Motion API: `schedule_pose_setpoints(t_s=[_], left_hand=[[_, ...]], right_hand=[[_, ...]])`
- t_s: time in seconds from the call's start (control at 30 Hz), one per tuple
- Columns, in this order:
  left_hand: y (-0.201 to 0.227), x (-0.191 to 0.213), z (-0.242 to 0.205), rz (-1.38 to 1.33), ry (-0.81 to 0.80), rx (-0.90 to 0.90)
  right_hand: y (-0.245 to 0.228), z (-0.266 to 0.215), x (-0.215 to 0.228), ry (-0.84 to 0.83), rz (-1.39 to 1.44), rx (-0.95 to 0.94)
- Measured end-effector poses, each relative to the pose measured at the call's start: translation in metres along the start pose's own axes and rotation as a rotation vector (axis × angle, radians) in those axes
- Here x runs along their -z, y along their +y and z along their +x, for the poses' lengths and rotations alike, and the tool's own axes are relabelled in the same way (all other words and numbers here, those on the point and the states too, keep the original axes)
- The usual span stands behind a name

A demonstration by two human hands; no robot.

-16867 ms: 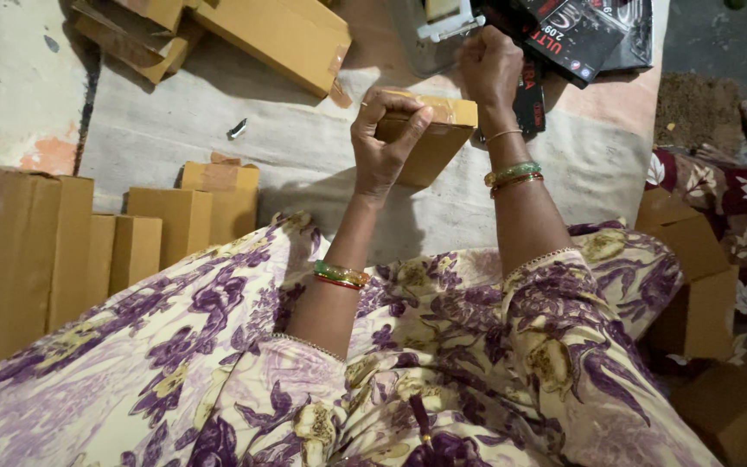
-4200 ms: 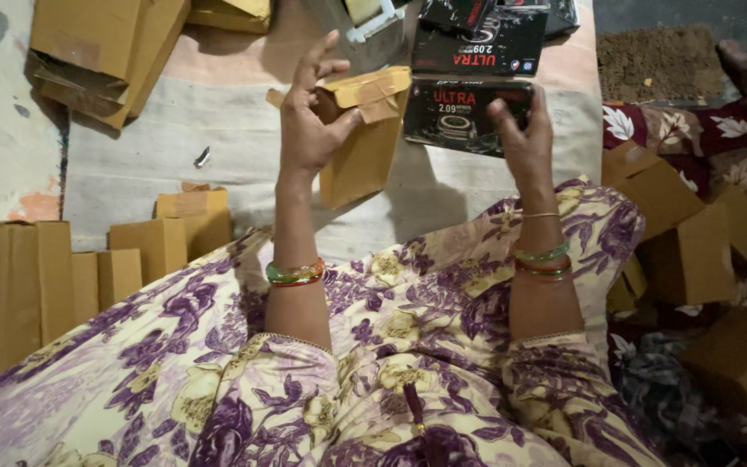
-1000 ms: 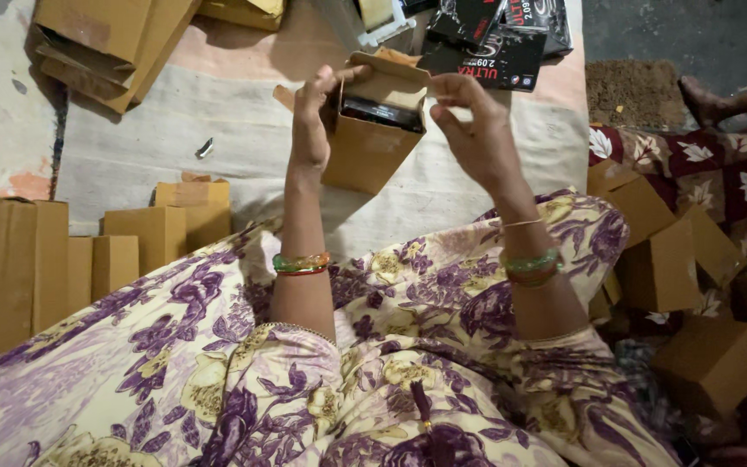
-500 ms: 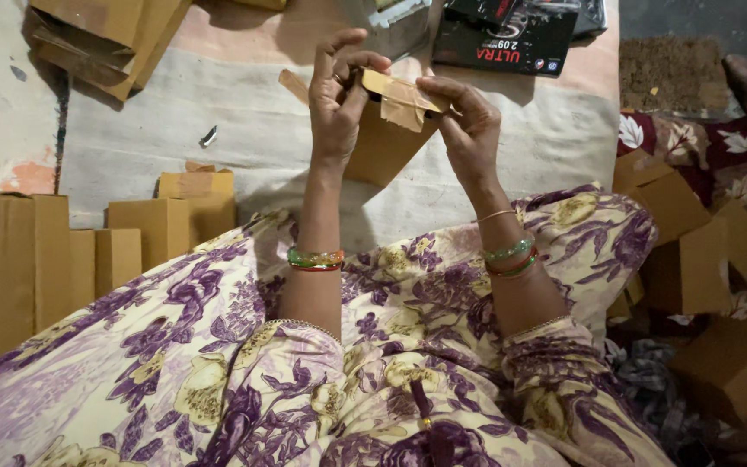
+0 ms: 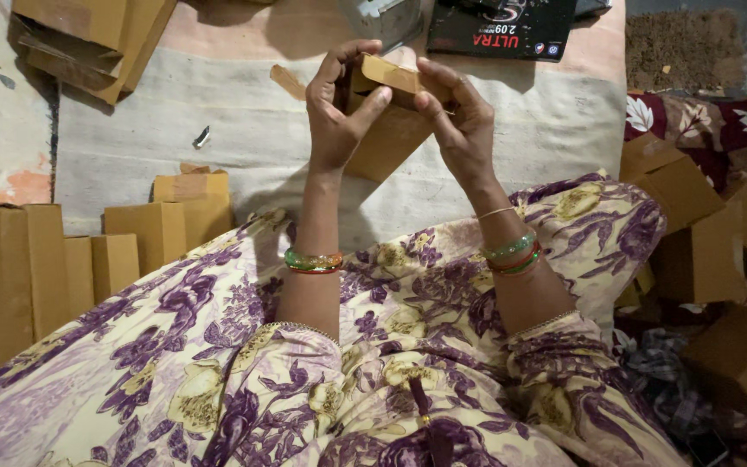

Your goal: The person places a smart watch box into a cardboard shipping box, folds the flaps, and seals the box with packing tape. The person repeats this process for multiple smart watch boxes.

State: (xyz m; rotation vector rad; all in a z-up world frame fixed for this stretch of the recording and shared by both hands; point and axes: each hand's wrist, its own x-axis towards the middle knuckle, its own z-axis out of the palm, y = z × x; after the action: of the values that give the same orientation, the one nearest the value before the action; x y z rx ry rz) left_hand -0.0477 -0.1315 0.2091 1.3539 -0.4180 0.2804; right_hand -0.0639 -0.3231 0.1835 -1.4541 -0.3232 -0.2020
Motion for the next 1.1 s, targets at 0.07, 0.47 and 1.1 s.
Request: schedule_pose_setpoints(t_s=[0.07, 0.47, 1.1], left_hand=[[-0.004, -0.001, 0.001, -0.006, 0.012, 0.019], [0.000, 0.004, -0.004, -0.056, -0.017, 0.061], [-0.022, 0.013, -0.009, -0.131, 0.096, 0.033]], right_hand=[[-0.003, -0.002, 0.000, -0.016, -0.004, 0.021], [-0.010, 0.001, 0.001, -0.043, -0.008, 0.026], [-0.005, 0.001, 0.002, -0.201, -0.446, 0.283]])
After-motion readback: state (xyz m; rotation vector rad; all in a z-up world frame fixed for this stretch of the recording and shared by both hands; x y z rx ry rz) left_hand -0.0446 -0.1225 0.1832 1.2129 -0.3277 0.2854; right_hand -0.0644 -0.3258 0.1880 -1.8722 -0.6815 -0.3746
